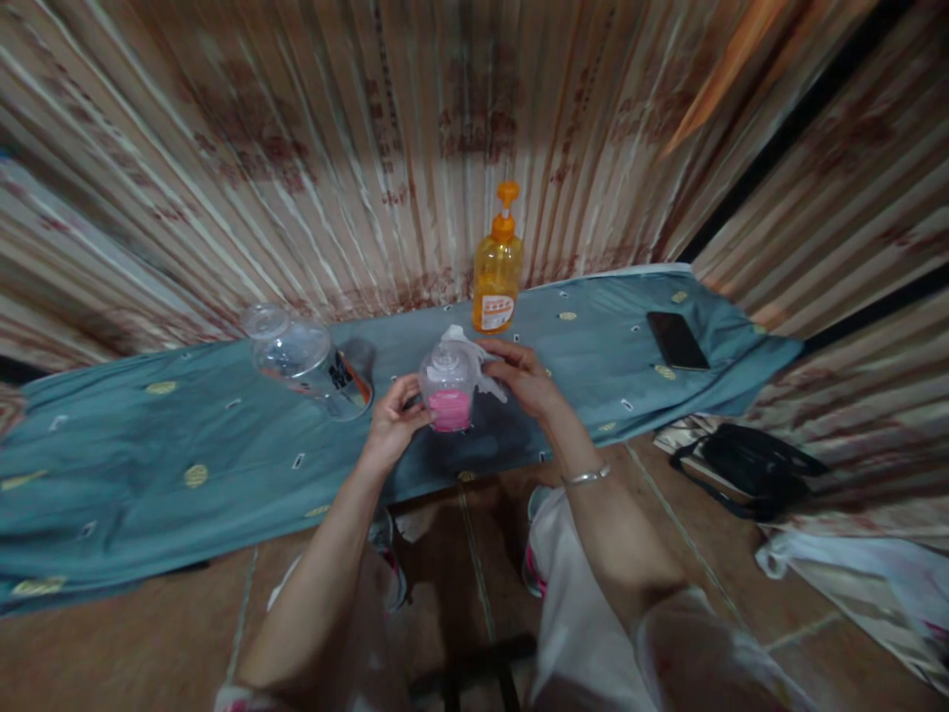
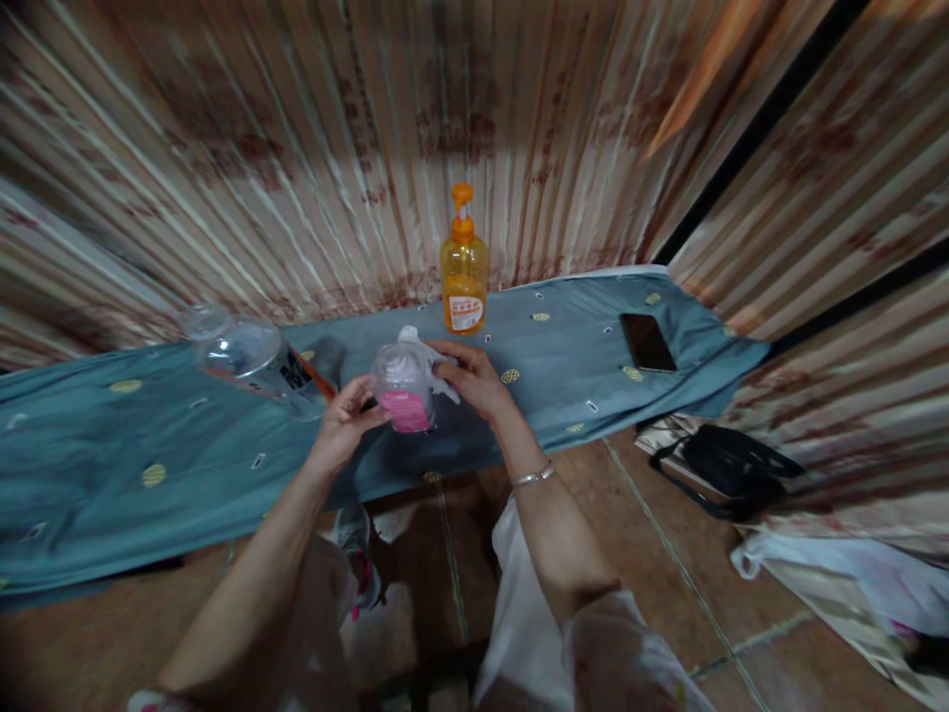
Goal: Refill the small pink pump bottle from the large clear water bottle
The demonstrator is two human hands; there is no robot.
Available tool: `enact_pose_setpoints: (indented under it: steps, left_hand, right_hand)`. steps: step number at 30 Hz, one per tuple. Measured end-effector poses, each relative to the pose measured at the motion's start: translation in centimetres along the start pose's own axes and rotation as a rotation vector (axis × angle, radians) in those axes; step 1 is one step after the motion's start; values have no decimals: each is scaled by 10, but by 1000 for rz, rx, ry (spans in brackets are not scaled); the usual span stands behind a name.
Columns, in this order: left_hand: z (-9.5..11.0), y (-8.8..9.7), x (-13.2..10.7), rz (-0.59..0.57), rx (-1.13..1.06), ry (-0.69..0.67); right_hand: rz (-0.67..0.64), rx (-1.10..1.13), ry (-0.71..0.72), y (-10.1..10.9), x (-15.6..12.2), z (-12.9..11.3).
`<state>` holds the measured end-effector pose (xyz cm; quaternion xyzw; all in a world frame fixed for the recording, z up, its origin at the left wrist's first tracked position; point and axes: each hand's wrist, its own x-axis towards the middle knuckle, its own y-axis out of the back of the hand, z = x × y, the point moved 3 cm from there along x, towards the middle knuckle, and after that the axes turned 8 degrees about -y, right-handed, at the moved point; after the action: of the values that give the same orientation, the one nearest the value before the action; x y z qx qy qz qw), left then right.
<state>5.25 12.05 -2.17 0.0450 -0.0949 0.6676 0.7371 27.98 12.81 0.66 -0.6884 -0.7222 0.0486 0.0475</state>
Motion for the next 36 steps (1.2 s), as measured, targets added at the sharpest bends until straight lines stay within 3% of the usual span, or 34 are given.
enact_pose_setpoints:
  steps: [4,9,12,18,24,28,32,36]
  left_hand:
    - [-5,-2,2,30,48,-56]
    - [-8,0,-4,129,169,-158]
    - [-7,-10,-16,122,209,-201]
    - [-2,-34,-22,61,312,-332]
    - [0,-40,-12,52,348,-338]
    - [1,-37,-5,20,340,-329]
    - [-1,-36,0,-53,264,-282]
    - [-6,-39,0,-29,133,-212]
  right_hand:
    - [18,-31,65,-3,3,-8]
    - [39,-91,97,-10,8,3]
    - [15,-128,123,-14,3,4]
    - [13,-166,232,-22,-10,-25]
    - [-49,-197,206,-20,1,-25]
    - [-23,-172,187,-10,0,-24]
    - [-11,-167,246,-3,-12,-39]
    - [-16,-218,256,-7,-10,-51]
